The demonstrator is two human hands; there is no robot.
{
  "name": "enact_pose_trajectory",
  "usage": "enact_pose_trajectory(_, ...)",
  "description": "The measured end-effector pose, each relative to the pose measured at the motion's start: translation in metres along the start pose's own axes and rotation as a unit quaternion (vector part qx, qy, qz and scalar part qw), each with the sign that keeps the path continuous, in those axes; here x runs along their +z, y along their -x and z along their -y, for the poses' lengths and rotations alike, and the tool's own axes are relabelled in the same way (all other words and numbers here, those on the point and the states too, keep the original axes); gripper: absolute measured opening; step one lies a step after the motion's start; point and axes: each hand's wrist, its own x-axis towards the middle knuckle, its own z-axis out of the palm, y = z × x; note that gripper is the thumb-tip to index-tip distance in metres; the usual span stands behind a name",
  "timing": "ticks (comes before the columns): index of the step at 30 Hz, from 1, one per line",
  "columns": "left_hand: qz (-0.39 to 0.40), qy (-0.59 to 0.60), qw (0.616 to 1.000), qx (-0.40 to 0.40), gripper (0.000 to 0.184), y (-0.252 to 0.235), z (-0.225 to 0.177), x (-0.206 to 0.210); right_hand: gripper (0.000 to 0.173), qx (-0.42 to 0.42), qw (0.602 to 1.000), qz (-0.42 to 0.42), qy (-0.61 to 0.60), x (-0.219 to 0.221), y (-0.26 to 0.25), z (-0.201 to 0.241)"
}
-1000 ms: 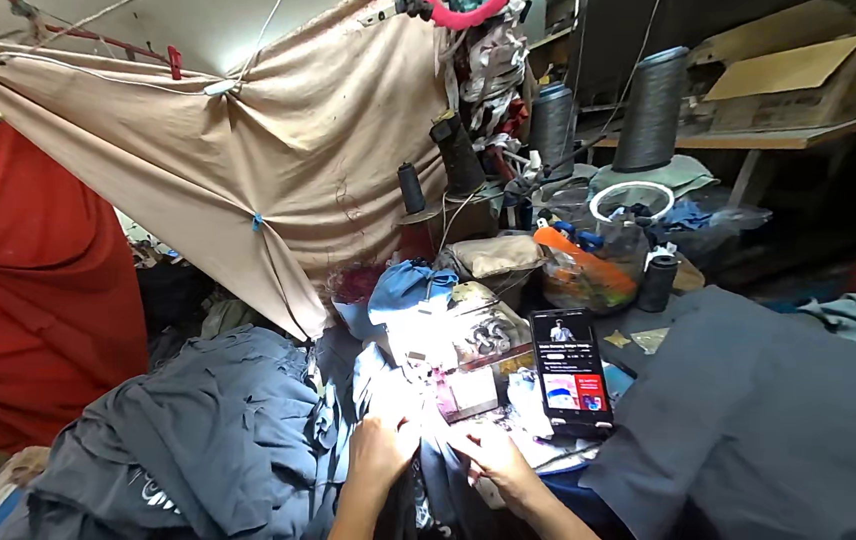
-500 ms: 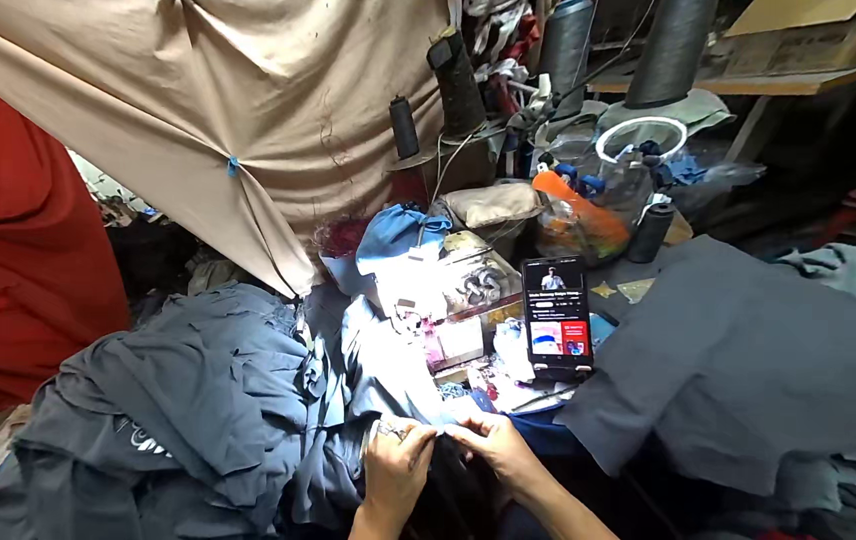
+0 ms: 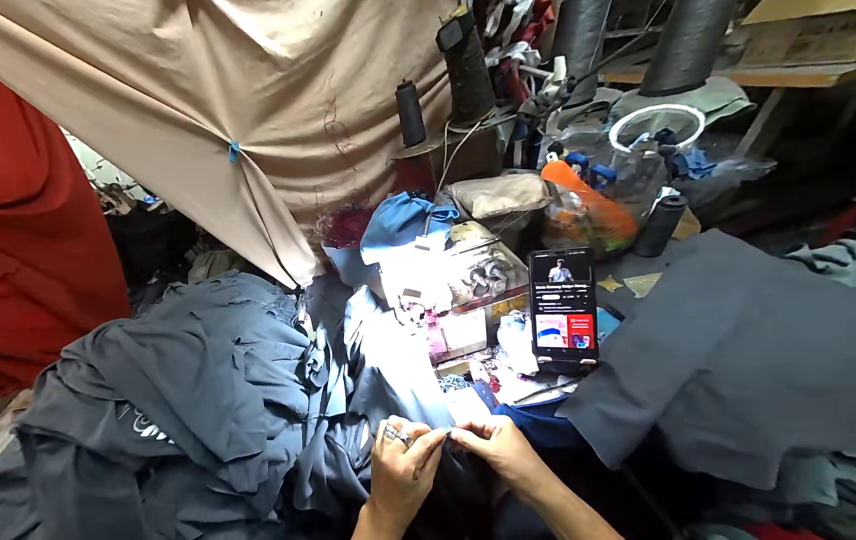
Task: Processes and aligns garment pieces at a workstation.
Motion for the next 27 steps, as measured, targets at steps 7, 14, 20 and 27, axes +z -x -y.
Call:
enact_pose_trajectory(7, -0.012, 0.003, 1.000, 0.011, 0.008, 0.002, -0.001, 0.003, 0.009, -0.006, 1.000, 0.006, -0.013, 0.001, 0.001, 0.003)
enact_pose_trajectory(14, -0.043, -0.068, 0.997, 0.018, 0.036, 0.005, 0.006, 0.015, 0.016, -0.051, 0.999, -0.016, 0.007, 0.007, -0.004, 0.008)
enact_pose_trajectory(20, -0.034, -0.254, 0.966, 0.022, 0.026, -0.053, 0.035, 0.013, 0.014, -0.081, 0.992, -0.036, 0.086, 0.012, -0.008, 0.001)
enact_pose_trajectory(27, 0.162, -0.321, 0.932, -0.051, 0.052, -0.073, 0.025, 0.006, 0.015, -0.020, 0.996, -0.040, 0.084, 0.018, -0.003, -0.008)
